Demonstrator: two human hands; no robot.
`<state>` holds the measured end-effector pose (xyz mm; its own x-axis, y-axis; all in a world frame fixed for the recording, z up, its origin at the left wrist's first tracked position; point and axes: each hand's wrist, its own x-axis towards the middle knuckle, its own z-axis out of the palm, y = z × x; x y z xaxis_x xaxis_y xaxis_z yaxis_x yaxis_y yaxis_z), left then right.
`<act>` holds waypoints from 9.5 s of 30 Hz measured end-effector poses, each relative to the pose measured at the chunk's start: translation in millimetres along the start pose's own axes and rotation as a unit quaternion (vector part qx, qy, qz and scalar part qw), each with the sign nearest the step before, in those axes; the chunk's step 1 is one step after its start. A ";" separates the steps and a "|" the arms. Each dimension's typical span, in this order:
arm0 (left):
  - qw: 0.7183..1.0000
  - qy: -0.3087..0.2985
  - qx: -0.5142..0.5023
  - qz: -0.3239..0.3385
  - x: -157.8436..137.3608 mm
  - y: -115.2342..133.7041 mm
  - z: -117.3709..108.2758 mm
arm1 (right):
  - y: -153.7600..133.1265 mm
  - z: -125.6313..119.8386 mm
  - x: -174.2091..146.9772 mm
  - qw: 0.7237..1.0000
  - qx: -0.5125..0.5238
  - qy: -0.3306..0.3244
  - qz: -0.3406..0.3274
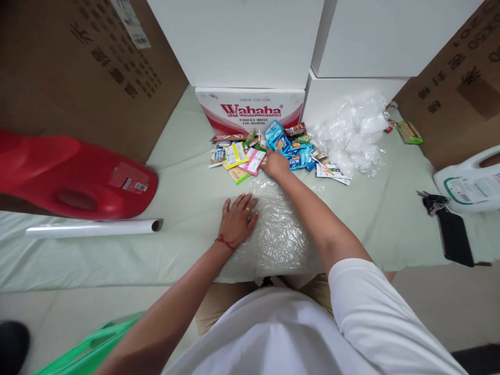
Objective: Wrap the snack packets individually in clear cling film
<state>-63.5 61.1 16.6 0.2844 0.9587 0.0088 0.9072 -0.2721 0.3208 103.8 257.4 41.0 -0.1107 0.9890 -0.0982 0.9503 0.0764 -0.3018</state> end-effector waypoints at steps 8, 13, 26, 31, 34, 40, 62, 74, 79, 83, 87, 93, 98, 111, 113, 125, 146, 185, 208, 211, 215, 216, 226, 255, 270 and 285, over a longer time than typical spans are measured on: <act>1.000 0.001 0.001 0.000 0.5 0.6 -0.7 | 29.8 -46.1 -24.0 0.998 -0.048 -0.025 0.012; 1.000 0.002 0.002 0.000 0.6 -0.4 0.1 | 57.1 -87.3 -23.3 0.997 -0.004 0.075 -0.028; 1.000 0.007 -0.011 -0.003 0.6 -0.2 0.1 | 109.4 -52.2 -189.0 0.947 0.273 0.120 -0.121; 1.000 0.014 -0.022 -0.006 0.1 -1.6 1.2 | 99.3 -7.1 -235.3 0.949 0.250 0.139 -0.131; 1.000 0.016 -0.020 -0.006 0.1 -1.7 2.1 | 110.4 9.6 -236.1 0.962 0.191 0.128 -0.148; 1.000 0.015 -0.013 -0.003 0.5 -0.6 1.5 | 115.7 -14.8 -216.9 0.971 0.135 0.092 -0.174; 1.000 0.023 -0.019 -0.007 0.5 -2.5 4.4 | -34.4 -40.8 -79.1 0.975 0.123 -0.101 -0.155; 1.000 0.015 0.012 -0.014 1.8 -1.8 6.3 | 102.3 -38.0 -198.3 0.961 0.154 -0.082 -0.215; 0.999 0.014 0.027 -0.020 2.5 1.3 5.3 | 85.9 -26.0 -194.7 0.970 0.050 -0.092 -0.218; 0.999 0.025 0.031 -0.024 2.9 2.3 6.1 | 69.9 -20.9 -191.8 0.977 0.031 -0.078 -0.194; 0.999 0.023 0.034 -0.025 3.0 2.5 6.5 | 63.2 -16.1 -194.3 0.983 0.008 -0.082 -0.162; 0.999 0.027 0.035 -0.027 2.9 1.9 7.2 | 55.5 -18.4 -201.4 0.985 -0.037 -0.063 -0.156; 0.999 0.019 0.037 -0.025 2.8 2.3 6.6 | 53.9 -18.0 -194.3 0.984 -0.047 -0.089 -0.149; 0.999 0.023 0.029 -0.021 2.1 0.9 7.7 | 64.8 -36.7 -191.7 0.980 -0.029 -0.085 -0.177; 0.999 0.022 0.028 -0.023 1.7 2.0 7.2 | 59.0 -28.4 -191.6 0.977 -0.035 -0.093 -0.189; 0.979 0.178 -0.089 0.038 -27.2 -20.5 -9.9 | 121.8 -41.7 -288.9 0.961 0.156 -0.008 -0.228; 0.953 0.037 -0.196 0.228 -126.9 -38.2 -17.5 | 161.1 -8.0 -357.7 0.957 0.261 0.044 -0.116; 0.980 0.019 -0.034 0.197 -5.7 68.0 10.6 | 152.6 -37.7 -172.9 0.997 0.038 0.044 0.044; 0.978 -0.006 -0.062 0.197 -2.0 58.0 13.0 | 83.4 -63.0 -123.3 0.940 0.054 -0.099 -0.323; 0.978 0.024 -0.067 0.194 -9.7 56.6 14.2 | 79.6 -63.8 -153.2 0.938 0.057 -0.085 -0.332; 0.967 0.105 -0.102 0.208 -26.2 45.3 16.3 | 80.8 -54.8 -186.0 0.928 0.042 -0.085 -0.359; 0.965 0.128 -0.111 0.201 -29.9 41.3 16.6 | 81.8 -51.3 -192.1 0.926 0.030 -0.086 -0.366; 0.939 0.215 -0.237 -0.129 2.4 4.1 15.6 | 82.8 -32.6 -214.6 0.907 -0.072 -0.089 -0.405; 0.893 0.017 -0.402 -0.203 5.2 -11.9 -17.7 | 98.7 -8.9 -242.5 0.931 0.182 -0.046 -0.314; 0.961 0.044 -0.264 -0.061 -3.1 82.0 4.1 | 70.8 1.0 -237.2 0.967 0.034 -0.082 -0.237; 0.972 0.137 -0.045 0.184 -26.2 74.8 48.9 | 157.0 -5.6 -234.0 0.973 0.207 0.042 -0.097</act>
<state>12.1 11.5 -6.0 0.4794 0.7877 0.3869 0.7258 -0.6037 0.3297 280.5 38.7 21.9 -0.2350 0.9694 0.0706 0.7141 0.2214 -0.6641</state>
